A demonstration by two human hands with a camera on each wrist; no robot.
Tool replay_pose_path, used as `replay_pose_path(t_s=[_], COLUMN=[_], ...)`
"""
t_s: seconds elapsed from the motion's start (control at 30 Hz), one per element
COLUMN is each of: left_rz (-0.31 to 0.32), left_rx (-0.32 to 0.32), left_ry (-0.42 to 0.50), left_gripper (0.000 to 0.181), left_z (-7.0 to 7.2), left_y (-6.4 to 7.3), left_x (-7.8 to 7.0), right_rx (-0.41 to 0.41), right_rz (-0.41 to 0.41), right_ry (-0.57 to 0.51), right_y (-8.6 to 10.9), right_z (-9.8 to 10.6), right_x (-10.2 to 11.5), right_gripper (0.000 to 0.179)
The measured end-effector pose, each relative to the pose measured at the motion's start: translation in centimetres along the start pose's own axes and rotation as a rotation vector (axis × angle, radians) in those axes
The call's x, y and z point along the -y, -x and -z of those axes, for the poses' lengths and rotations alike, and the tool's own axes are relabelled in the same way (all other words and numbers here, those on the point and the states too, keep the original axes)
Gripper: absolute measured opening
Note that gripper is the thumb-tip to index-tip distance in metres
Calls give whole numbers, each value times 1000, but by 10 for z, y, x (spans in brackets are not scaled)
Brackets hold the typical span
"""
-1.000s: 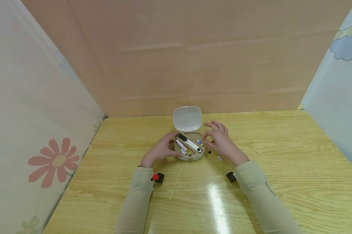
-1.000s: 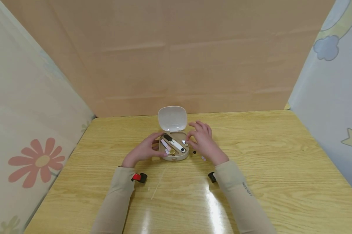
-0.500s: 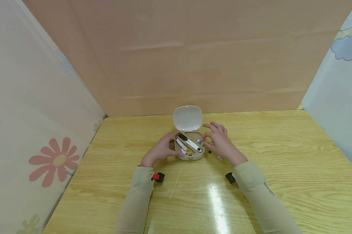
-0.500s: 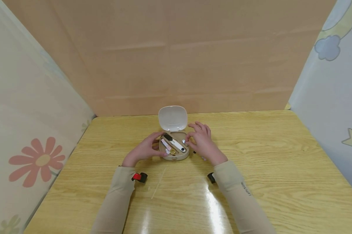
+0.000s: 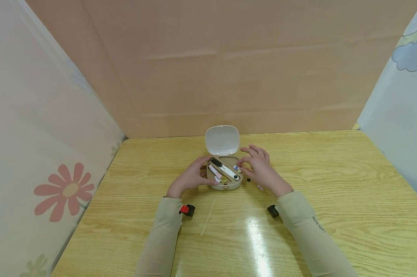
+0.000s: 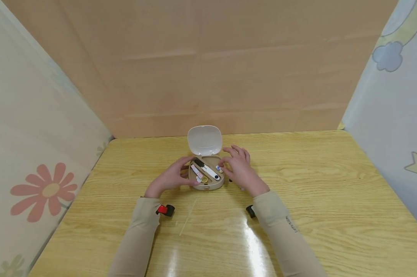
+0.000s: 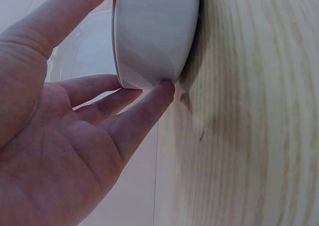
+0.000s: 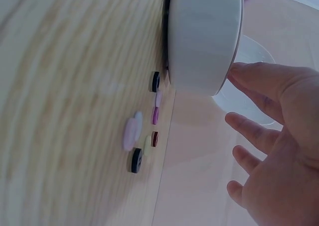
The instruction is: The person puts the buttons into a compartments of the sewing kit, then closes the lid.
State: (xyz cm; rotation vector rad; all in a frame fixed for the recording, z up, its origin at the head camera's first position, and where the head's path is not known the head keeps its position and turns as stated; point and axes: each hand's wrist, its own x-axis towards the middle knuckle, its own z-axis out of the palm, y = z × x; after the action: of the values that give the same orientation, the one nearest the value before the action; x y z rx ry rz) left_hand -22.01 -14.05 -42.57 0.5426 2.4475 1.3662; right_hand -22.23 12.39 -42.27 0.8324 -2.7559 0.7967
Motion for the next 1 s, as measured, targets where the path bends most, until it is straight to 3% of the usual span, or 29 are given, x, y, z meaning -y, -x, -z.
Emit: replay_pose_path(t_s=[1.0], left_rz=[-9], left_rx=[-4], left_ry=[14], left_gripper=[91], left_z=[0], left_y=[1], left_x=[1], right_rx=[33], right_rz=[-36], right_ry=[-29], right_y=[9], right_z=[12], right_x=[0], right_gripper=[32])
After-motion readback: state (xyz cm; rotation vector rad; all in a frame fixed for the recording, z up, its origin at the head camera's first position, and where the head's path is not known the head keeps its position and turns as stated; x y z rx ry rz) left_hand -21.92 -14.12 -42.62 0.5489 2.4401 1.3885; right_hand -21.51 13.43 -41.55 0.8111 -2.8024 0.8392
